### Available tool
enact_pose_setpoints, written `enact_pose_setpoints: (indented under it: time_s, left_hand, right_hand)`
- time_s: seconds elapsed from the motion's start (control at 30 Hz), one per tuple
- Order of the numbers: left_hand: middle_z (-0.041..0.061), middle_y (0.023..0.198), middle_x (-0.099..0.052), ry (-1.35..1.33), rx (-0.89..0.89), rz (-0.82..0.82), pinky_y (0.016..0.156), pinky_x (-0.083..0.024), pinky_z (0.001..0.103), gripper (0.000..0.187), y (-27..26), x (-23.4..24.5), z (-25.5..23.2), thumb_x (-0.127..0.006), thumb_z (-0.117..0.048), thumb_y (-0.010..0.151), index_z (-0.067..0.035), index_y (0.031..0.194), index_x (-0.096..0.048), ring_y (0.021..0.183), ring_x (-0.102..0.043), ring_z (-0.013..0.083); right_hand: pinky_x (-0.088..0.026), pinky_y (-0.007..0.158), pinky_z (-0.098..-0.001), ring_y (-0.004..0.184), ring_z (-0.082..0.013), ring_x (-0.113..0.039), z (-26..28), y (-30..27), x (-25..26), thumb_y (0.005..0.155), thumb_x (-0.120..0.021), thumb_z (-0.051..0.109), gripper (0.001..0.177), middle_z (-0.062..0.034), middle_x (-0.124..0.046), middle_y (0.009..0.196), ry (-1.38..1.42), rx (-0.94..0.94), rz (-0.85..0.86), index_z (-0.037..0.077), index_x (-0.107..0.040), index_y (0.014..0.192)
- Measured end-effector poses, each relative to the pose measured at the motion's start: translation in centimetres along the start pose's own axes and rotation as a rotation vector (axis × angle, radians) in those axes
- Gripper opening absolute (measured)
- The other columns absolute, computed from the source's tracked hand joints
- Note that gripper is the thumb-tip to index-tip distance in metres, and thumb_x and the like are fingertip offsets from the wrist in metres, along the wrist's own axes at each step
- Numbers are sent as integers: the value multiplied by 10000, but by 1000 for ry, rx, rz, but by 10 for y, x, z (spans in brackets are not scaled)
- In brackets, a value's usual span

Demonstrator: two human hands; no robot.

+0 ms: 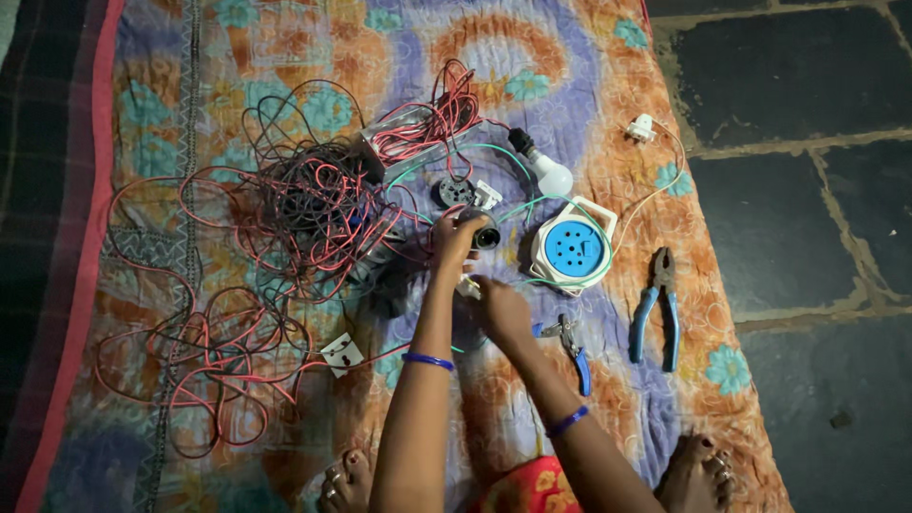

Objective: The person is repairing electrical components on a patterned cloth on the floor. They use pliers to strip wires and a screwdriver to tighten connections inside a socket and a switch.

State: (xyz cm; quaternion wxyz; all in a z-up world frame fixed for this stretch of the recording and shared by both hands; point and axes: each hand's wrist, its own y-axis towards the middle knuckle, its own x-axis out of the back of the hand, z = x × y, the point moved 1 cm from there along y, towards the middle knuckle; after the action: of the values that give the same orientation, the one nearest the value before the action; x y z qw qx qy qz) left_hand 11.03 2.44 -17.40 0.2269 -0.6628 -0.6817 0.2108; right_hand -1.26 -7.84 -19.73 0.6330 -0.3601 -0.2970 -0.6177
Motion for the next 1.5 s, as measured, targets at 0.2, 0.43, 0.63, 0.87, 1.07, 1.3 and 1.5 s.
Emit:
enact_pose_setpoints:
  time_s: [0.2, 0.43, 0.63, 0.87, 1.07, 1.3, 1.5]
  left_hand:
    - [221, 972, -783, 281, -348, -205, 813, -584, 437, 484, 30, -6, 20, -844, -364, 697, 19, 985, -775, 891, -766, 321]
    - [309, 1134, -716, 551, -281, -240, 933, -554, 465, 667, 58, -26, 36, -809, -500, 731, 34, 1122, -727, 1104, -702, 406]
    - [263, 1190, -699, 831, -69, -110, 941, -528, 515, 657, 37, -44, 14, -797, -550, 737, -31, 1135, -741, 1127, -672, 429]
    - [280, 1111, -741, 921, -308, -112, 927, -565, 494, 613, 48, -39, 12, -854, -485, 681, -15, 1063, -757, 1082, -716, 430]
    - [257, 1133, -700, 788, -416, -349, 845, -553, 562, 443, 75, -51, 1, -780, -327, 829, -28, 1146, -697, 1029, -682, 461]
    - [253, 1300, -550, 941, -628, -396, 813, -540, 540, 585, 64, -65, -7, -744, -100, 752, -108, 1315, -586, 1020, -646, 455]
    - [200, 1158, -617, 1049, -760, -480, 768, -558, 522, 421, 63, -62, 3, -755, -94, 707, -81, 1108, -627, 995, -667, 448]
  right_hand:
    - [-561, 714, -543, 866, -422, -710, 9, 5, -10, 800, -755, 336, 554, -189, -717, 1099, -68, -52, -22, 189, -612, 1315]
    - [-570, 711, -536, 833, -429, -715, -10, 0, -5, 772, -701, 251, 601, -194, -748, 976, 73, 97, 137, 159, -566, 1350]
    - [-532, 673, -569, 802, -452, -687, -32, 7, -11, 909, -674, 299, 335, -229, -722, 938, -3, -20, -48, 95, -589, 1160]
    - [-547, 670, -550, 819, -440, -694, -29, 5, -13, 857, -689, 304, 231, -192, -725, 955, -44, -22, -103, 119, -634, 984]
    - [-525, 662, -583, 812, -463, -679, -14, 1, 7, 920, -681, 319, 195, -195, -714, 976, 64, -38, -71, 148, -653, 1009]
    - [-522, 672, -572, 825, -459, -675, -24, -1, 1, 866, -679, 230, 159, -207, -707, 949, 83, -8, -95, 113, -641, 967]
    - [-538, 692, -512, 793, -423, -699, -42, 6, -8, 842, -740, 261, 234, -232, -722, 862, 212, -23, -122, 45, -703, 926]
